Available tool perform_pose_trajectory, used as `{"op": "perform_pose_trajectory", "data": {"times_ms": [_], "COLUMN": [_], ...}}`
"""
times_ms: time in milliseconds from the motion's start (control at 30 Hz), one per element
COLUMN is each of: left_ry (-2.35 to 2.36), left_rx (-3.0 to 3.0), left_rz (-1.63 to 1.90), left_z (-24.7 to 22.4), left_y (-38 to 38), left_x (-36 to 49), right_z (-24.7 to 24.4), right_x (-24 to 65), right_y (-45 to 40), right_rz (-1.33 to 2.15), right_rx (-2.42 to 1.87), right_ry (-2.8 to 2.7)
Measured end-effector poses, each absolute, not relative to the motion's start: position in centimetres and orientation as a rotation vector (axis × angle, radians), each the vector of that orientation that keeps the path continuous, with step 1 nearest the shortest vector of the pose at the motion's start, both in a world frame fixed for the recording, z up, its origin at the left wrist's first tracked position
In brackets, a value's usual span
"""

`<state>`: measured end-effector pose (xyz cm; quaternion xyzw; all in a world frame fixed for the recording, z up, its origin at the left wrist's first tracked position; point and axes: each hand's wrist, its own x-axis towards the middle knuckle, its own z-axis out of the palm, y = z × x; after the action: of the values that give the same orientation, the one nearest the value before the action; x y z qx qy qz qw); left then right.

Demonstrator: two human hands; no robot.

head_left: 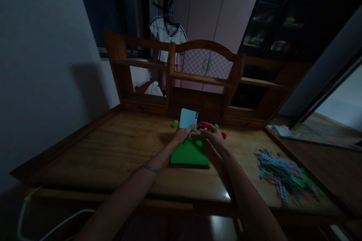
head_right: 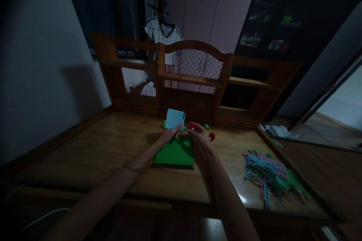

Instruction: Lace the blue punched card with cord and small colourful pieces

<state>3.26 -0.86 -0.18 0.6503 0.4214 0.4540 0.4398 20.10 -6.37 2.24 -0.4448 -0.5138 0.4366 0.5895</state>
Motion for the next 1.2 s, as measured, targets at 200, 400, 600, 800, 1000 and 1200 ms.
{"op": "perform_pose_trajectory", "data": {"times_ms": [200,400,600,800,1000,1200], "left_ry": [1.112,1.175,1.144,1.162,1.130,1.116], "left_rx": [1.707,1.773,1.768,1.717,1.685,1.688], "left_rz": [1.162,1.122,1.130,1.128,1.183,1.224], "left_z": [0.0,0.6,0.8,1.1,0.3,-0.4], "left_y": [-1.2,-1.8,-2.1,-2.5,-1.8,-1.2], "left_x": [3.3,3.3,3.3,3.6,3.9,4.1], "right_z": [2.4,2.8,3.0,2.9,2.7,2.6], "right_x": [19.7,19.8,19.8,19.8,19.8,20.0], "right_y": [-6.5,-6.7,-7.0,-6.9,-6.7,-6.6], "right_rz": [1.069,1.002,0.963,0.958,0.980,0.979], "right_rx": [-0.969,-1.062,-1.063,-1.045,-1.029,-1.051], "right_ry": [-1.151,-1.196,-1.245,-1.242,-1.243,-1.260]}}
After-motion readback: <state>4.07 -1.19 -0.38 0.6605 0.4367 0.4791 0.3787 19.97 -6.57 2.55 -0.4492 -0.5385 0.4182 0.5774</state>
